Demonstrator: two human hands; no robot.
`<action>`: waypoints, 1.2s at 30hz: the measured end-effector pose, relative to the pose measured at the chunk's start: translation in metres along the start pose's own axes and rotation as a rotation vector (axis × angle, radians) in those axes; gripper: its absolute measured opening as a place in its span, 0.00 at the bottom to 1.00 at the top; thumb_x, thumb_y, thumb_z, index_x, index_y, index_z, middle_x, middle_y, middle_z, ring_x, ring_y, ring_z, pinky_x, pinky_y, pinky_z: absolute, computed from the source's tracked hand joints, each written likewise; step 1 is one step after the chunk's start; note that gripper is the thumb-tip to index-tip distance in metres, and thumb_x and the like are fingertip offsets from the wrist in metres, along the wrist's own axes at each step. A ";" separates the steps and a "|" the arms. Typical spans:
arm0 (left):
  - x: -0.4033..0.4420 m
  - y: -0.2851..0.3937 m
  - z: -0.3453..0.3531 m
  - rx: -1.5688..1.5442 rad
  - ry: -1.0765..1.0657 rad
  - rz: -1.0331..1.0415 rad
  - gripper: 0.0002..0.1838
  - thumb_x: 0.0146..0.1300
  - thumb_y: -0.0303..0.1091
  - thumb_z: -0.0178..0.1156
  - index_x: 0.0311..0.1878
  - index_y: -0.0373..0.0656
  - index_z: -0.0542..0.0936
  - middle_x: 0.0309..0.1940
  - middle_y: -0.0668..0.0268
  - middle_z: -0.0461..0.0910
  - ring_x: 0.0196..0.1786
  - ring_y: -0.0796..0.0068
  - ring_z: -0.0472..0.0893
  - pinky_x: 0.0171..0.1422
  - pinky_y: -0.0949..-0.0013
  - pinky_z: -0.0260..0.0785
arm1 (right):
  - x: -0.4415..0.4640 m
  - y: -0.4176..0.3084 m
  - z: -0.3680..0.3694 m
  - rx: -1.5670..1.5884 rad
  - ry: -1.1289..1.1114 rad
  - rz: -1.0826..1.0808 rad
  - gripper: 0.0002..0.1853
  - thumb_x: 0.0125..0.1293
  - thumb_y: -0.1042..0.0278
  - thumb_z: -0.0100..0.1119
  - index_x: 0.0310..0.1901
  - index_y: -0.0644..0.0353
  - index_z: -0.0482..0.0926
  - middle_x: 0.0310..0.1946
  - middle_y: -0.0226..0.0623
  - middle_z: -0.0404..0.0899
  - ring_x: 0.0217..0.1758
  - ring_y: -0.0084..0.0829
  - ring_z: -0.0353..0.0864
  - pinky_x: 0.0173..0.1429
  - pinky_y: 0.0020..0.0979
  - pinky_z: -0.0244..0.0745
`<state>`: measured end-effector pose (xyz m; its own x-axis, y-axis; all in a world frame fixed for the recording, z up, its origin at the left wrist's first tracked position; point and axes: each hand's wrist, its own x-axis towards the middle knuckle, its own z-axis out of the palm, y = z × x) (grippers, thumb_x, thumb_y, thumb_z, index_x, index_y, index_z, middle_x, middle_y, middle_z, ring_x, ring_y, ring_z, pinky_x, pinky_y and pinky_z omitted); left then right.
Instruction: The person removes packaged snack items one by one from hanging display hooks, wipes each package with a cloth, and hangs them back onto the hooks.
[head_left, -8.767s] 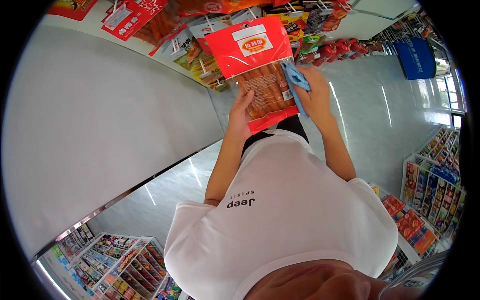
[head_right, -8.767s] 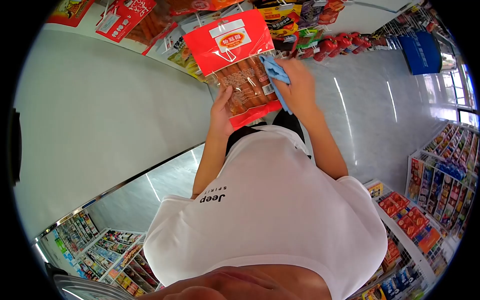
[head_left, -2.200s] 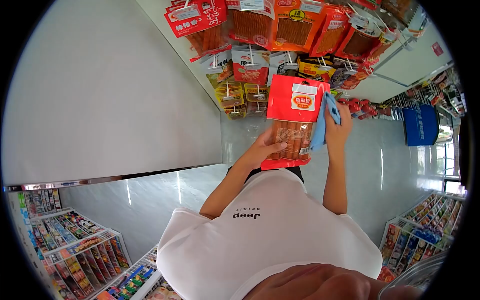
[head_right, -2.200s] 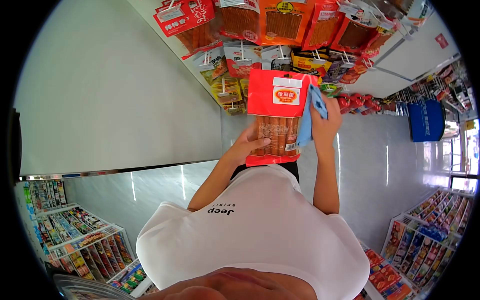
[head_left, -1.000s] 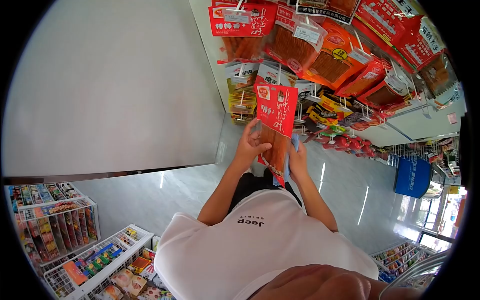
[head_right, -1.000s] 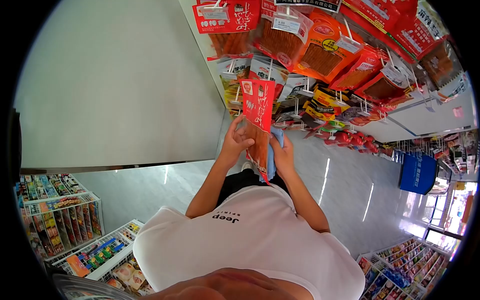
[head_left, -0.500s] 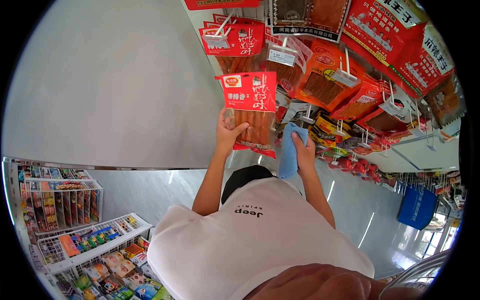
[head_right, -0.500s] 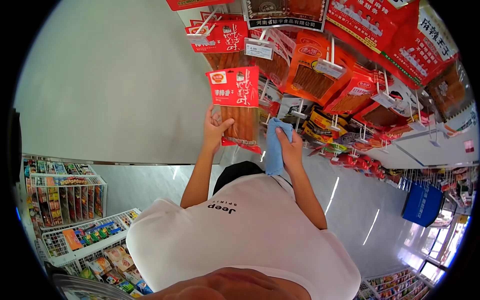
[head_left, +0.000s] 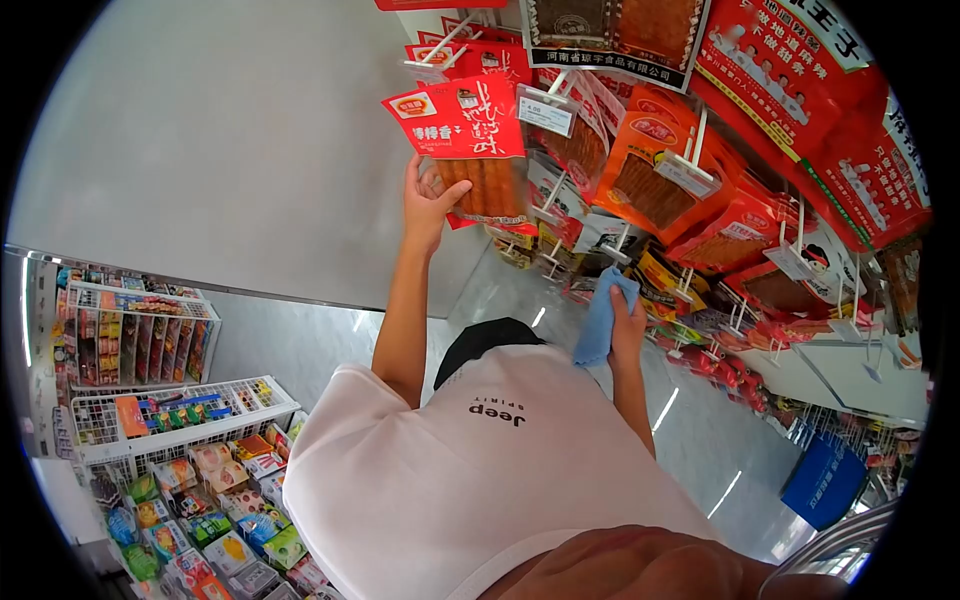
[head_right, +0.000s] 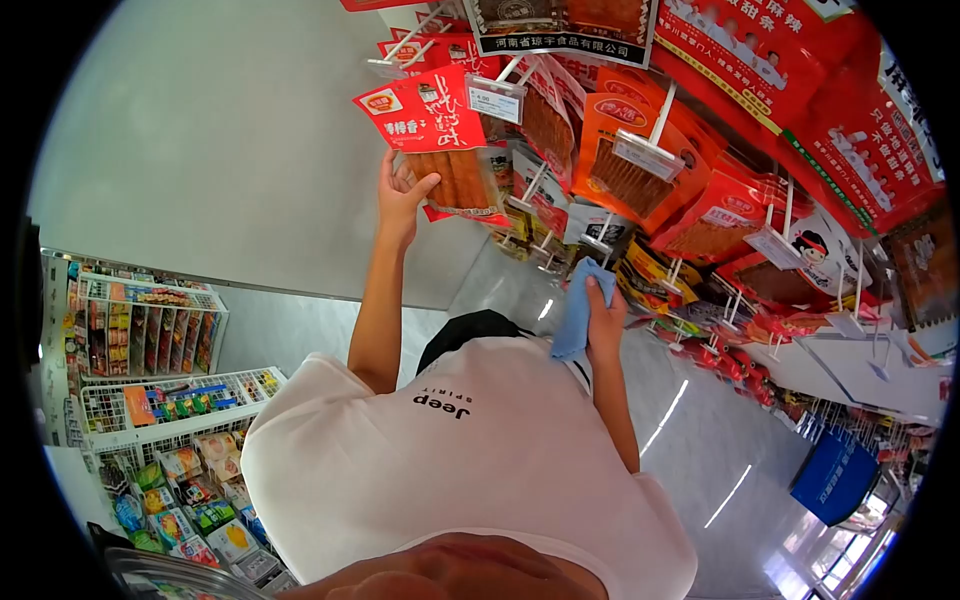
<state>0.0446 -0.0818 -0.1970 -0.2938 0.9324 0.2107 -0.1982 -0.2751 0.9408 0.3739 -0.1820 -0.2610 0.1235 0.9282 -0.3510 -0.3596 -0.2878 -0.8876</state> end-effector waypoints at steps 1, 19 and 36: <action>-0.001 -0.002 0.002 -0.003 -0.005 -0.019 0.47 0.57 0.20 0.72 0.75 0.41 0.53 0.60 0.53 0.75 0.59 0.62 0.81 0.62 0.62 0.77 | 0.001 0.001 -0.002 0.008 0.005 -0.001 0.15 0.72 0.60 0.63 0.52 0.62 0.81 0.37 0.30 0.82 0.35 0.20 0.78 0.39 0.25 0.73; 0.022 -0.004 0.006 -0.036 0.024 0.005 0.48 0.58 0.20 0.71 0.78 0.39 0.52 0.65 0.50 0.72 0.65 0.63 0.76 0.66 0.61 0.74 | 0.015 0.044 -0.054 -0.001 0.037 -0.002 0.15 0.74 0.63 0.60 0.55 0.64 0.80 0.43 0.35 0.84 0.42 0.27 0.85 0.46 0.27 0.76; 0.070 -0.013 0.014 0.238 0.099 0.048 0.50 0.58 0.29 0.75 0.78 0.38 0.55 0.62 0.54 0.71 0.60 0.63 0.79 0.61 0.64 0.75 | -0.003 0.024 -0.052 0.055 0.106 -0.009 0.15 0.73 0.64 0.61 0.54 0.64 0.80 0.42 0.34 0.84 0.40 0.24 0.82 0.44 0.25 0.76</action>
<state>0.0402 -0.0094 -0.1909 -0.3898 0.8888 0.2408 0.0405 -0.2447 0.9687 0.4130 -0.2037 -0.2964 0.2229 0.8999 -0.3747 -0.4076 -0.2631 -0.8744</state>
